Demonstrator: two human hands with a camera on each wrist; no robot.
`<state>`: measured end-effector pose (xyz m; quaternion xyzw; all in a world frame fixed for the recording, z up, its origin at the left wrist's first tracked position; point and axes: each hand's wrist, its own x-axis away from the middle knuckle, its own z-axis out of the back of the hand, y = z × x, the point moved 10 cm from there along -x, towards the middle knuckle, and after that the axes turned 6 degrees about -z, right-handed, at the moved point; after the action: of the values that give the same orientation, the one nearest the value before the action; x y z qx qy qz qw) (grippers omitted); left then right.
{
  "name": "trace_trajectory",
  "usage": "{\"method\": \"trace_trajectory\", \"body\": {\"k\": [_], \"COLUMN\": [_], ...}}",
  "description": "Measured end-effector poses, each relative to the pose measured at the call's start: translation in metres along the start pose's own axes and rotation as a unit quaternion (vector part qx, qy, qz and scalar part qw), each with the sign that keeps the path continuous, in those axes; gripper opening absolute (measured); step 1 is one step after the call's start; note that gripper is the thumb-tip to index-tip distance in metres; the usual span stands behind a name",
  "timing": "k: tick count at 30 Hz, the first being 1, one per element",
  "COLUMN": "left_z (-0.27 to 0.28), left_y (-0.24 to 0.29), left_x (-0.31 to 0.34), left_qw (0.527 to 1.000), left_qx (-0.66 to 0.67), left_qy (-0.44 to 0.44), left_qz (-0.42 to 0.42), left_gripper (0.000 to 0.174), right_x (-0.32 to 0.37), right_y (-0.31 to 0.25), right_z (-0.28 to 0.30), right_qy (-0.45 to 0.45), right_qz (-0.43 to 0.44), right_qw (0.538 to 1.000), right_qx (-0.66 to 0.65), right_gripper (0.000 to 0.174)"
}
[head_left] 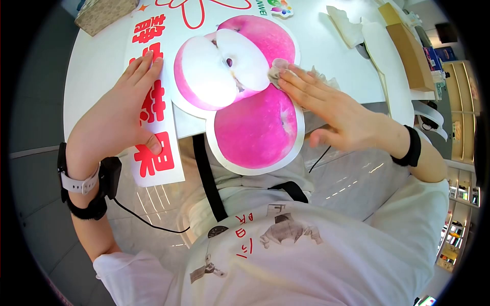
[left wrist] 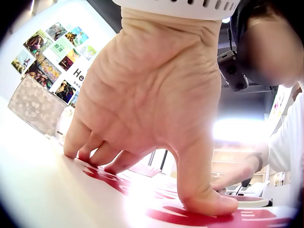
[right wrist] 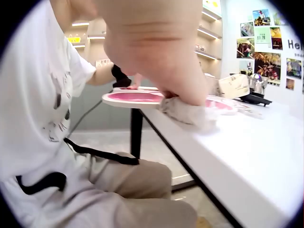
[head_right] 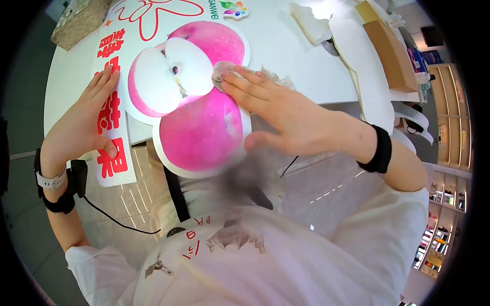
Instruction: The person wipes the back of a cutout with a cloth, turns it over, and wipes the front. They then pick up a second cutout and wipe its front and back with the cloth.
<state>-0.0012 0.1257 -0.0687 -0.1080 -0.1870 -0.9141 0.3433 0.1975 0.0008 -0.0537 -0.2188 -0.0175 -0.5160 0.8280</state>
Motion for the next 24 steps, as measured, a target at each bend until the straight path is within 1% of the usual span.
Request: {"method": "trace_trajectory", "body": {"k": [3,6,9,10,12,14,17,18,21,22,24], "left_z": [-0.001,-0.001,-0.003,-0.002,0.003,0.003,0.003,0.002,0.001,0.001,0.003], "left_y": [-0.004,-0.006,-0.002,0.0,0.007,0.007,0.005,0.005,0.005,0.006,0.005], "left_x": [0.001,0.002,0.0,0.001,0.003,0.003,0.003,0.003,0.003,0.003,0.004], "left_qw": [1.0,1.0,1.0,1.0,1.0,1.0,1.0,1.0,1.0,1.0,0.999], "left_qx": [-0.005,0.001,0.014,0.012,0.004,0.004,-0.003,-0.01,-0.011,-0.008,-0.004], "left_qy": [-0.005,0.0,0.009,0.008,0.009,0.008,0.01,0.007,0.007,0.008,0.017], "left_qz": [0.001,0.001,-0.007,-0.011,-0.022,-0.019,-0.015,-0.018,-0.021,-0.024,-0.029], "left_gripper": [0.139,0.14,0.141,0.136,0.127,0.126,0.126,0.126,0.126,0.126,0.126], "right_x": [-0.006,-0.01,-0.001,0.0,0.0,0.002,0.006,0.005,0.003,0.003,0.002], "right_y": [-0.007,-0.003,0.038,0.054,0.052,0.042,0.008,0.015,0.057,0.057,0.036], "right_z": [0.004,0.008,0.015,0.021,0.018,0.016,0.006,0.007,0.018,0.019,0.017], "right_qy": [0.028,0.022,0.038,0.047,0.059,0.062,0.027,0.018,0.057,0.068,0.058], "right_qz": [0.012,0.014,-0.044,-0.067,-0.057,-0.044,0.022,-0.006,-0.064,-0.06,-0.03], "right_qw": [0.999,0.999,0.994,0.995,0.996,0.997,0.998,0.999,0.995,0.994,0.996], "right_qx": [-0.013,0.018,0.088,0.061,0.038,0.035,0.045,0.046,0.053,0.06,0.063], "right_gripper": [0.076,0.073,0.069,0.067,0.067,0.068,0.069,0.068,0.067,0.065,0.064]}}
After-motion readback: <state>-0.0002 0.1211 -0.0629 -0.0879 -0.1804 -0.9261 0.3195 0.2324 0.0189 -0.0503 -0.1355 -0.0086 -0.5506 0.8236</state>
